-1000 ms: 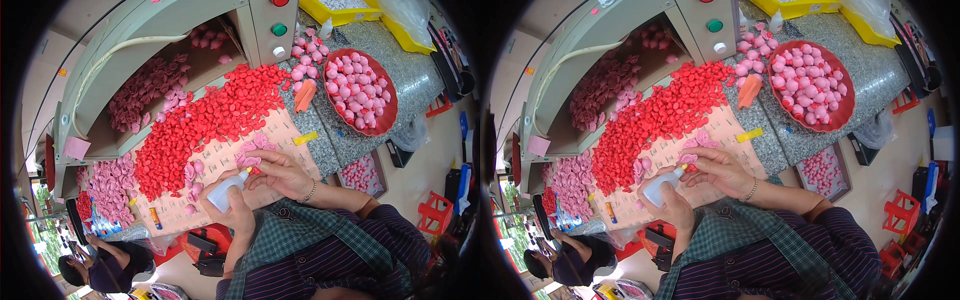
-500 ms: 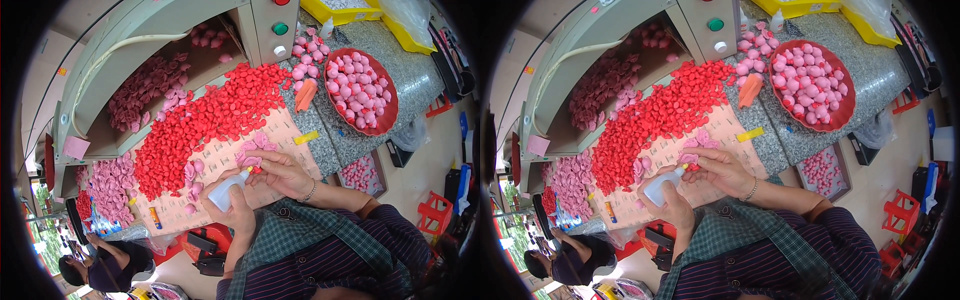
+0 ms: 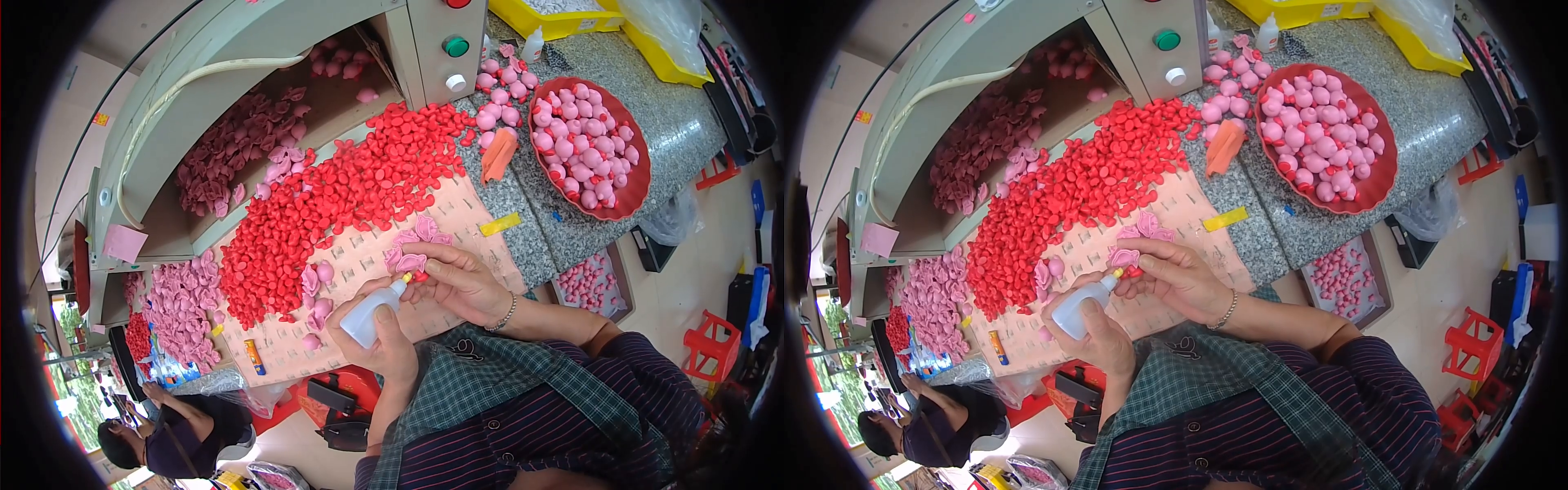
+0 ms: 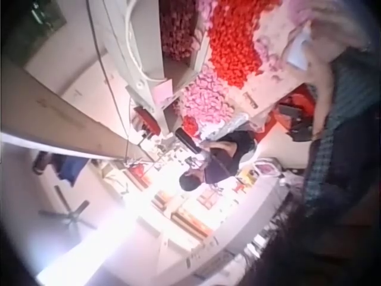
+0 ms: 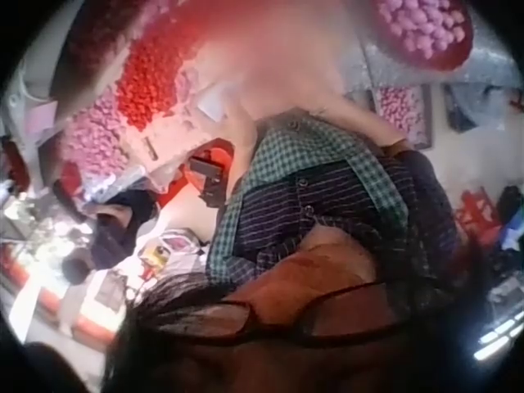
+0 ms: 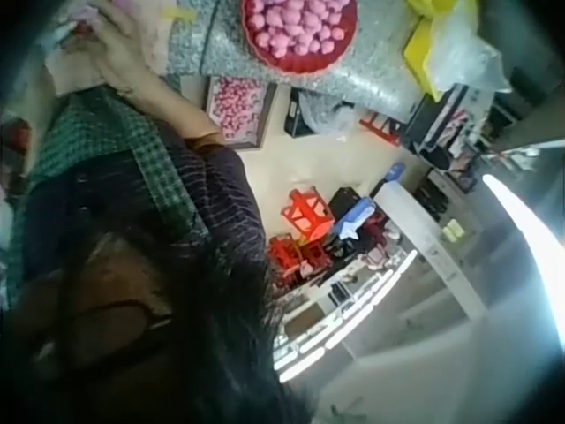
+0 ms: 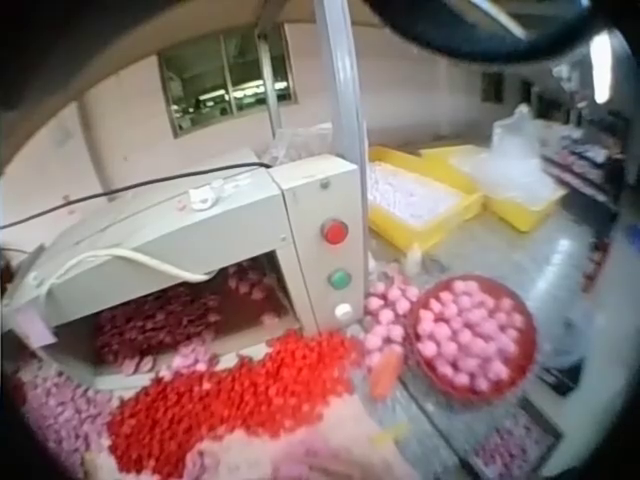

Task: Assembling small pink plastic components by hand at a factory workbench.

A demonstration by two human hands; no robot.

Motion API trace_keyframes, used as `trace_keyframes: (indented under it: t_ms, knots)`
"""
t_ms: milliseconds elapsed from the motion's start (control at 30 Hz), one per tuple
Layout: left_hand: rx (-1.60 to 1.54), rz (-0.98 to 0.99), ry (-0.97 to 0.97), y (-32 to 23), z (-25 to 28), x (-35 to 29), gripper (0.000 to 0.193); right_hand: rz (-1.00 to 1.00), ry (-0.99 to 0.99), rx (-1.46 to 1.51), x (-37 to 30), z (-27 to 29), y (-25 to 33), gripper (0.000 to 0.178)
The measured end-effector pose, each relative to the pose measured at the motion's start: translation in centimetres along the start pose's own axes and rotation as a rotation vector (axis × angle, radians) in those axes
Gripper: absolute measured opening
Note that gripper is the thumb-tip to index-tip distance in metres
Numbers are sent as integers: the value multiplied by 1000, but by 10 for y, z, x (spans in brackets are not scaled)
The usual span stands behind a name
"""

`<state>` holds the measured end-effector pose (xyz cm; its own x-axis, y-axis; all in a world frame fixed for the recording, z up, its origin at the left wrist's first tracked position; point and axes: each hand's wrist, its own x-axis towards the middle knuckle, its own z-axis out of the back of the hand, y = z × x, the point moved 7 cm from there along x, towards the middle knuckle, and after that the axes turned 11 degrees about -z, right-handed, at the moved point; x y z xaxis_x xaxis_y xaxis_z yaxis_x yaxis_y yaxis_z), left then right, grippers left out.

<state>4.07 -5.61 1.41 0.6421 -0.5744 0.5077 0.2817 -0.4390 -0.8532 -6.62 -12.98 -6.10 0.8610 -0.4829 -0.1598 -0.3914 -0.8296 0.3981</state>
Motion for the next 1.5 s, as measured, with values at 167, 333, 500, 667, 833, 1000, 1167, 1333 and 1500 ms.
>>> trace_keyframes:
  t_ms: [167, 333, 500, 667, 833, 1000, 1167, 1333, 1500]
  knots:
    - [-8, 7, 6, -1, -2, 0, 27, 8, -4, -14, -1, 1, 0, 40]
    - [14, -12, 22, -1, -1, -1, 28, 6, -25, -11, 0, 1, 1, 39]
    - [20, -40, 47, -6, -4, -1, 27, 16, -23, -16, 0, 1, 0, 38]
    - [37, -73, 72, -8, -4, -2, 28, 34, -21, -9, 1, 1, 1, 37]
    - [92, -62, 106, -11, -3, -2, 29, 40, -32, -24, 1, 1, 1, 37]
    - [99, -72, 114, -13, -2, -2, 29, 42, -42, -32, 1, 0, 3, 38]
    - [101, -68, 114, -13, -3, -3, 30, 40, -42, -26, 0, -1, 4, 38]
    - [97, -89, 111, -13, 0, -5, 32, 35, -46, -50, 0, 0, 2, 39]
    - [99, -103, 106, -14, -2, -5, 31, 37, -39, -48, -1, 0, 2, 39]
